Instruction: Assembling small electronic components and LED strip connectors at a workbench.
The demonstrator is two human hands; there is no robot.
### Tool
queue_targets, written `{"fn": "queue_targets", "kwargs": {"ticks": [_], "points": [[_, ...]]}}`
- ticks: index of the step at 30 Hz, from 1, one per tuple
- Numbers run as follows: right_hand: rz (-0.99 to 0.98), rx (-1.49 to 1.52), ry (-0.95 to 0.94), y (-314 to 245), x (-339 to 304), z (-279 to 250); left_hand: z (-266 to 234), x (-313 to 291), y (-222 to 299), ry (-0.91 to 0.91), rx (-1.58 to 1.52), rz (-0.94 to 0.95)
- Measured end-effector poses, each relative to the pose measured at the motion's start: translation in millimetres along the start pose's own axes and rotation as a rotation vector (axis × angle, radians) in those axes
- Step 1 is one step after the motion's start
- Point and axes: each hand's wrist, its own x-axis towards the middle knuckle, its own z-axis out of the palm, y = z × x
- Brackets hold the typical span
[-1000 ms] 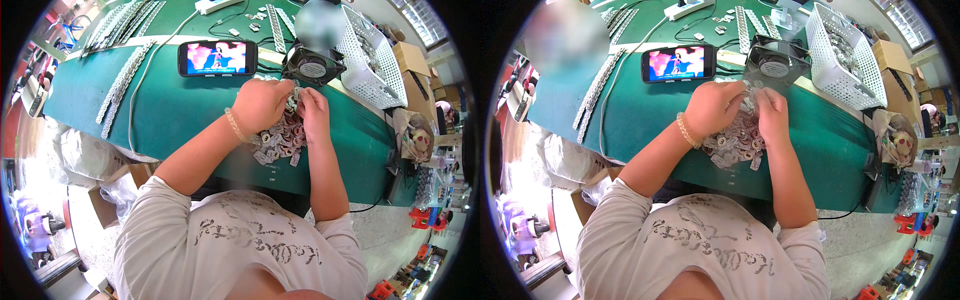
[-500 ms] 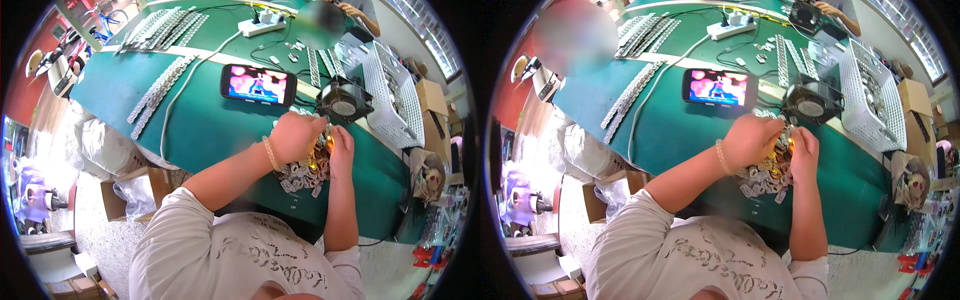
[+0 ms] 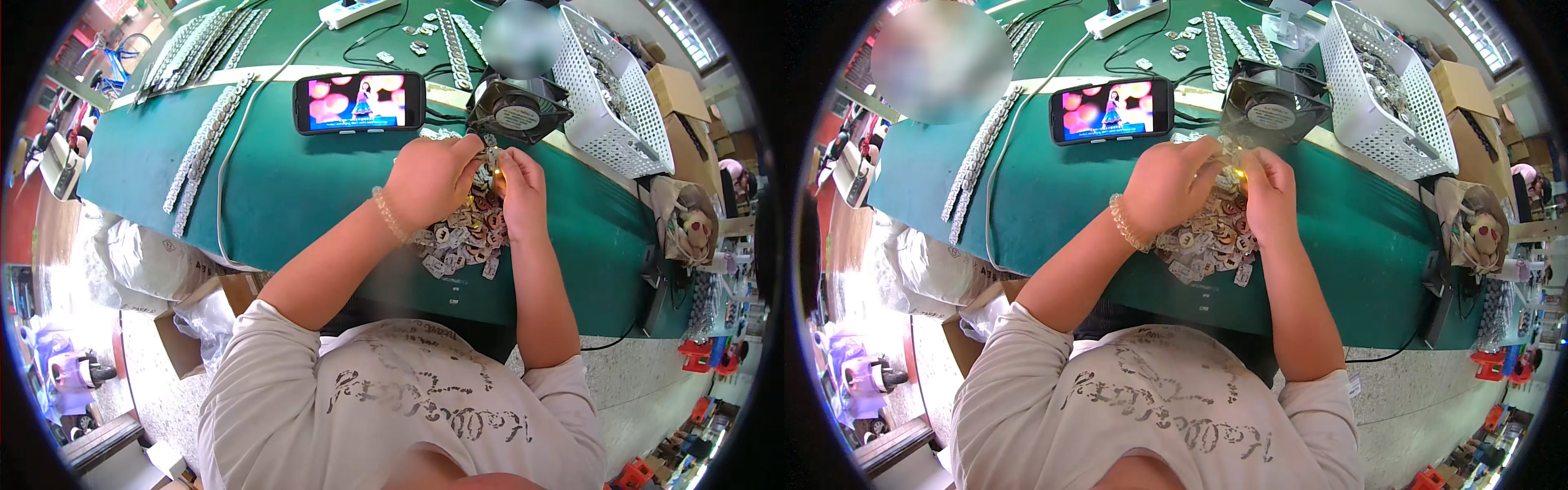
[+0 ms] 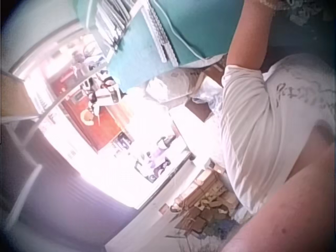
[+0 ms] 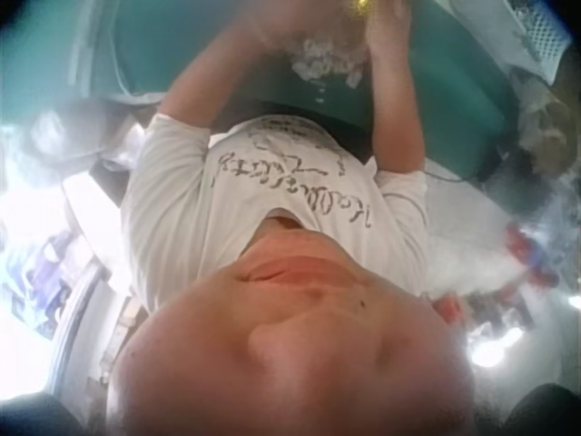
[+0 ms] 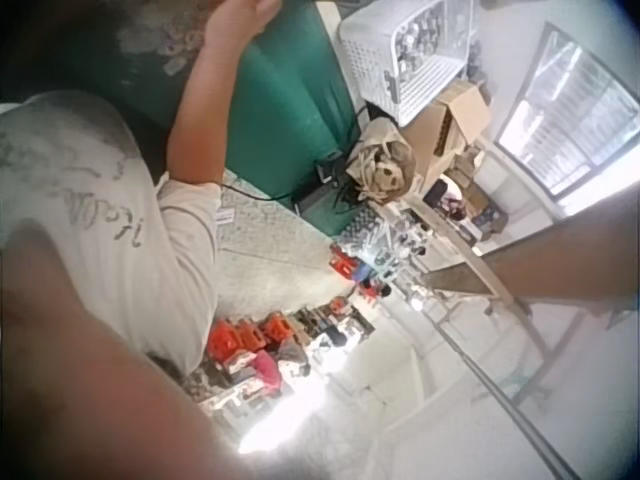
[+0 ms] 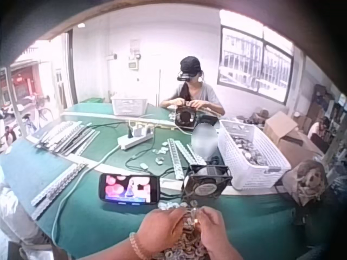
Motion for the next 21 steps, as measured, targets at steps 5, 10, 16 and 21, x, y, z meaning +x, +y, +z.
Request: {"fn": "queue_targets", "kwargs": {"ticks": [5,10,16,21], "points": [[-0.014,0.016,-0.022,5,-1,-6,2,-2,-1,0.015,-0.011,0.013],[-0.084,-0.025,-0.025,9,3,0,1,-1,-7,0.047,-0.005,0.072],[-0.074,-0.022,0.009,5,2,-1,0,3,-7,0.028,0.002,0.177],[-0.163,-0.152,-0.038,6,2,-4,-3,-3,-7,0.049,-0.074,0.066]]}}
